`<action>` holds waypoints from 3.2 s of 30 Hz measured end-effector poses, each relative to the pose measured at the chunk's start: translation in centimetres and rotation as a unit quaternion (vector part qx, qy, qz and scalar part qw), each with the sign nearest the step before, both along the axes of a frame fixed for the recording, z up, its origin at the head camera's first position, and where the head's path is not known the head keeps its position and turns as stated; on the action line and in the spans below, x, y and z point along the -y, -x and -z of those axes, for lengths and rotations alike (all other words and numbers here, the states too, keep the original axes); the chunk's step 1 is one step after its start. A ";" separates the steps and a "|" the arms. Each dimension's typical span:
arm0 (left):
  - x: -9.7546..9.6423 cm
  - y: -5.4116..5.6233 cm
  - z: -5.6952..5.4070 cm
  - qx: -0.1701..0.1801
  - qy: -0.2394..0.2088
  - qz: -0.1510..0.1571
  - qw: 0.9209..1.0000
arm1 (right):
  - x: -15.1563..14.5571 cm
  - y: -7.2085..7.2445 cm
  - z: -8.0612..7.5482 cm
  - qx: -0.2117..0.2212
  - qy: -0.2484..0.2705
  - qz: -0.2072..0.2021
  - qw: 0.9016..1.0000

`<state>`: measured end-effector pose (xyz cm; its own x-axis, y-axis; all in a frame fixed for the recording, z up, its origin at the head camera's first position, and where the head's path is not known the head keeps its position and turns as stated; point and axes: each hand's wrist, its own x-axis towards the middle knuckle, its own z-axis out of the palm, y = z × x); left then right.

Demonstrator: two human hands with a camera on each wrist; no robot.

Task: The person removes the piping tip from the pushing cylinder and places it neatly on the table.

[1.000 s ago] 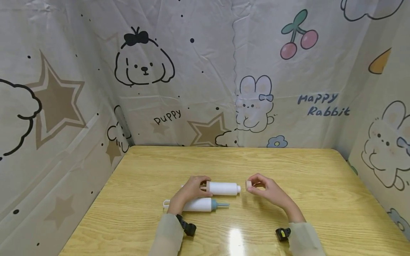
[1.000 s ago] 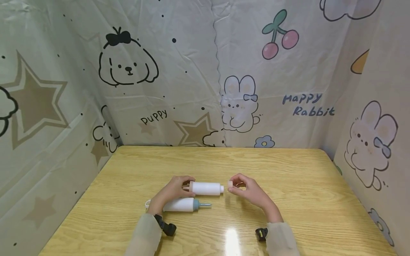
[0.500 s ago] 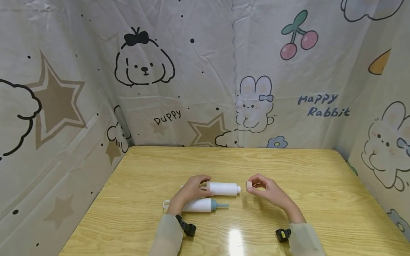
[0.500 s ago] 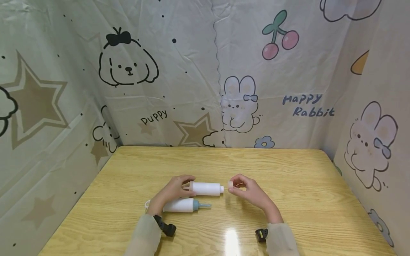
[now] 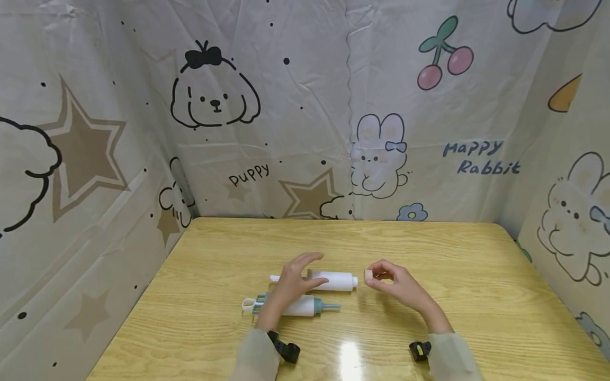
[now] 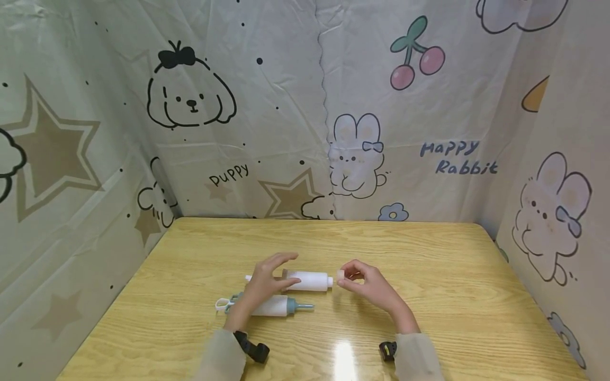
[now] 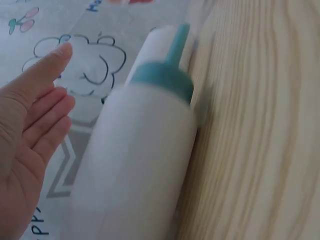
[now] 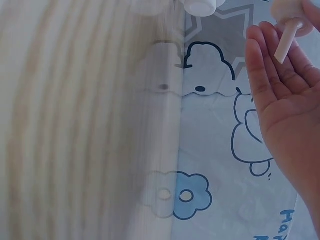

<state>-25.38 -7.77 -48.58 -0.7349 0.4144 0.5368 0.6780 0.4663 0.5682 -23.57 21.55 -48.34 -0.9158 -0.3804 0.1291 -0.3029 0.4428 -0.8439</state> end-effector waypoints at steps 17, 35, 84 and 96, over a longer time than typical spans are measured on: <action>-3.6 -1.7 0.2 -0.005 0.016 0.039 0.999 | 2.4 -0.3 0.0 -0.013 0.010 -0.040 0.999; -4.0 -1.9 0.0 0.007 -0.011 0.046 0.999 | 2.4 -0.6 0.0 0.018 0.044 -0.052 0.997; -3.2 -1.9 0.3 -0.080 0.000 0.035 0.996 | 2.5 -0.5 0.4 0.051 0.069 -0.095 0.992; -3.7 -2.2 0.5 -0.064 0.003 -0.014 0.998 | 4.4 -1.1 -0.3 0.029 0.082 -0.045 0.995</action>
